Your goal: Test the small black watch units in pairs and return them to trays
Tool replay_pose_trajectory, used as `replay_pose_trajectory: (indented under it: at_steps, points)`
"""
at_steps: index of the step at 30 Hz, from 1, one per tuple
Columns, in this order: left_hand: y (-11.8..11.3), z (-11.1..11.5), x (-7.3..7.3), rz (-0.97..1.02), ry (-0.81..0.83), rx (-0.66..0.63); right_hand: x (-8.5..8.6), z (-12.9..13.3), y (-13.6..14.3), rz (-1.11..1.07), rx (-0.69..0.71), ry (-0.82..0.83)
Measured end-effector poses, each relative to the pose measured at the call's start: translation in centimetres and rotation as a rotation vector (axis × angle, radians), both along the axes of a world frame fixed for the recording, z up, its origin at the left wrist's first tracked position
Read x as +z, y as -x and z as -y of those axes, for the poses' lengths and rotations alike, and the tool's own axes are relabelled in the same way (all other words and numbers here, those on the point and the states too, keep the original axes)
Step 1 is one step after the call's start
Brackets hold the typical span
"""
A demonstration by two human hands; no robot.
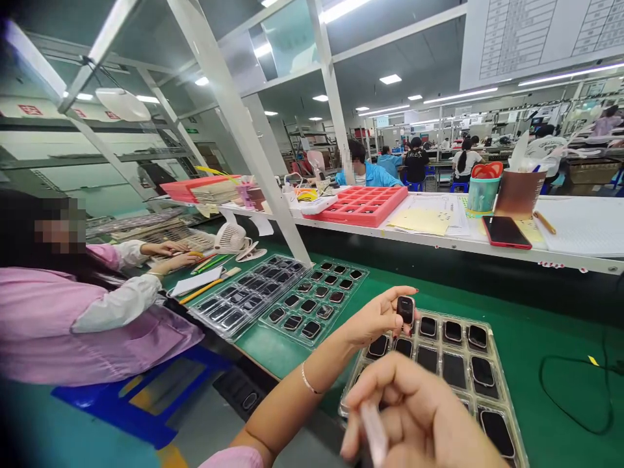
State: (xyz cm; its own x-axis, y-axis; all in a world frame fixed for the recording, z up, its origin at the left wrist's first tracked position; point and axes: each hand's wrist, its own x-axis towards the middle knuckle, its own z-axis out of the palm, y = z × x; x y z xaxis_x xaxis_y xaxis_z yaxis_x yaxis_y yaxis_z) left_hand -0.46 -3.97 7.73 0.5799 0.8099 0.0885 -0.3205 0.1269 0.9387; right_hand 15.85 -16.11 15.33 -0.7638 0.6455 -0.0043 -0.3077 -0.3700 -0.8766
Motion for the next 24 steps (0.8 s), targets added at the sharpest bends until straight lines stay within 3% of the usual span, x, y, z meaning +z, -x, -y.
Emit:
replay_pose_trajectory:
  at_steps: [5, 8, 11, 20, 24]
  points:
    - [-1.2, -0.1, -0.5, -0.211, -0.085, 0.176, -3.6, -5.0, -3.2, 0.111, -0.400, -0.120]
    - [-1.4, 0.1, -0.5, -0.293, -0.124, 0.186, -6.2, -7.5, -5.2, 0.277, -0.512, -0.188]
    - [-1.5, 0.3, -0.5, -0.326, -0.132, 0.159, -8.0, -8.4, -6.1, 0.353, -0.527, -0.265]
    - [-1.7, 1.1, -0.6, -0.311, -0.161, 0.127, -9.0, -8.3, -5.9, 0.364, -0.503, -0.322]
    - [-1.4, 1.3, 0.2, -0.234, -0.128, 0.071, -8.4, -7.9, -5.3, 0.334, -0.517, -0.295]
